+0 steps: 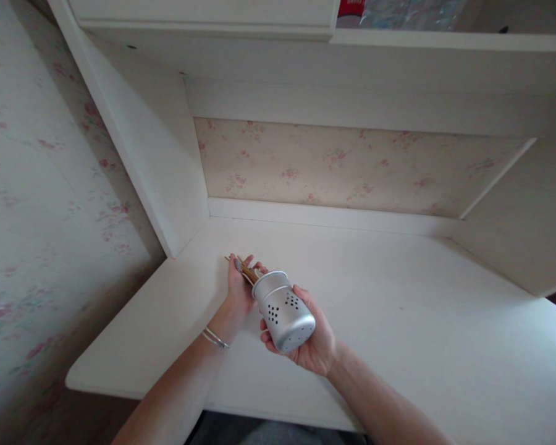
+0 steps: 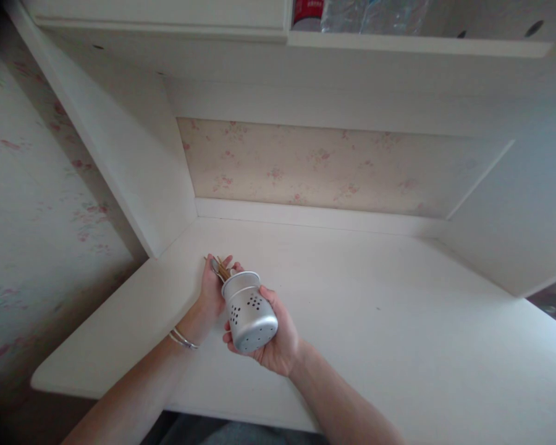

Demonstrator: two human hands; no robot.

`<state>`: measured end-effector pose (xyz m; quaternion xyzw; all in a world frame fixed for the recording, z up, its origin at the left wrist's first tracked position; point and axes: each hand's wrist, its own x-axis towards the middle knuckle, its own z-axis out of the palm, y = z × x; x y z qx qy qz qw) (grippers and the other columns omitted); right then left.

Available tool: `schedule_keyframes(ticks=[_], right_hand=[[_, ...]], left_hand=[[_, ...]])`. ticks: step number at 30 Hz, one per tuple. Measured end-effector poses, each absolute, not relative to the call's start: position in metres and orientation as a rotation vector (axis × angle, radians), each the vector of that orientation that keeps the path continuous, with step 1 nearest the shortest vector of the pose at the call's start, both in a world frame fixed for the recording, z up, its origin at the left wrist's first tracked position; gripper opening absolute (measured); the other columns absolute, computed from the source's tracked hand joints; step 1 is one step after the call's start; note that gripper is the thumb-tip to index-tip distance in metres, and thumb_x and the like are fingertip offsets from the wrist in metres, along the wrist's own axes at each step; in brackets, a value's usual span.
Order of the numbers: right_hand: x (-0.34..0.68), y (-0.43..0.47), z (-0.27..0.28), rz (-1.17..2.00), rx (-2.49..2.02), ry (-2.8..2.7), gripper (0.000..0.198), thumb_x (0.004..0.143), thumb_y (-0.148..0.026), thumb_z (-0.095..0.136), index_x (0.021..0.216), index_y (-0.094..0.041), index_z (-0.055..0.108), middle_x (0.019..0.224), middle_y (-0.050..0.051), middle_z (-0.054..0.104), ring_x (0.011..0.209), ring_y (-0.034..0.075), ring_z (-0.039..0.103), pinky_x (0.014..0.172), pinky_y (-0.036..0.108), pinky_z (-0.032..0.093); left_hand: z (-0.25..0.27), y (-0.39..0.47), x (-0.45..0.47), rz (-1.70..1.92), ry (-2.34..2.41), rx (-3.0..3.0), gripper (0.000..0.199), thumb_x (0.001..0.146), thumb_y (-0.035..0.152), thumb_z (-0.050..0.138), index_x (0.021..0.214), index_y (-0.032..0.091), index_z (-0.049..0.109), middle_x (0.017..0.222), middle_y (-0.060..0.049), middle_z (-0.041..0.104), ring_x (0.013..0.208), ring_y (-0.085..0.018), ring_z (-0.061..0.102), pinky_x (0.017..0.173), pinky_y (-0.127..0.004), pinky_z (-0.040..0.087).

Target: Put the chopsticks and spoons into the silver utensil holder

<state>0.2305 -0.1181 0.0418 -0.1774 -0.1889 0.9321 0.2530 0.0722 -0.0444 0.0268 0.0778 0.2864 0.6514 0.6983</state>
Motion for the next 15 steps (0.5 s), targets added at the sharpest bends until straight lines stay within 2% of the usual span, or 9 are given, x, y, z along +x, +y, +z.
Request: schedule_keyframes(ticks=[5, 9, 12, 15], right_hand=[[0.237, -0.117, 0.033, 2.519, -0.552, -0.548, 0.071, 0.079, -0.068, 0.044, 0.115, -0.007, 0.049, 0.092, 0.015, 0.066, 0.081, 0.022, 0.068, 0.074, 0.032, 0.052], [0.238, -0.116, 0.031, 2.509, -0.573, -0.592, 0.069, 0.080, -0.068, 0.043, 0.112, -0.007, 0.051, 0.091, 0.015, 0.067, 0.080, 0.022, 0.068, 0.074, 0.032, 0.052], [0.239, -0.116, 0.029, 2.507, -0.582, -0.631, 0.067, 0.081, -0.067, 0.043, 0.110, -0.007, 0.052, 0.091, 0.015, 0.068, 0.079, 0.022, 0.068, 0.073, 0.032, 0.051], [0.238, -0.117, 0.028, 2.503, -0.562, -0.647, 0.067, 0.080, -0.066, 0.044, 0.111, -0.007, 0.052, 0.091, 0.015, 0.068, 0.079, 0.023, 0.068, 0.073, 0.032, 0.050]], left_hand=[[0.029, -0.041, 0.073, 1.453, 0.763, 0.101, 0.053, 0.082, 0.068, 0.037, 0.081, 0.018, 0.054, 0.062, -0.002, 0.055, 0.049, -0.014, 0.055, 0.050, -0.029, 0.048], [0.029, -0.042, 0.069, 1.452, 0.799, 0.111, 0.054, 0.076, 0.071, 0.046, 0.084, 0.018, 0.053, 0.065, -0.002, 0.057, 0.052, -0.014, 0.057, 0.054, -0.031, 0.051], [0.030, -0.042, 0.067, 1.429, 0.764, 0.177, 0.043, 0.073, 0.059, 0.061, 0.084, 0.019, 0.053, 0.067, 0.000, 0.057, 0.054, -0.013, 0.058, 0.059, -0.031, 0.053], [0.030, -0.041, 0.070, 1.420, 0.723, 0.247, 0.030, 0.073, 0.044, 0.068, 0.079, 0.018, 0.053, 0.063, 0.002, 0.057, 0.053, -0.011, 0.057, 0.059, -0.028, 0.052]])
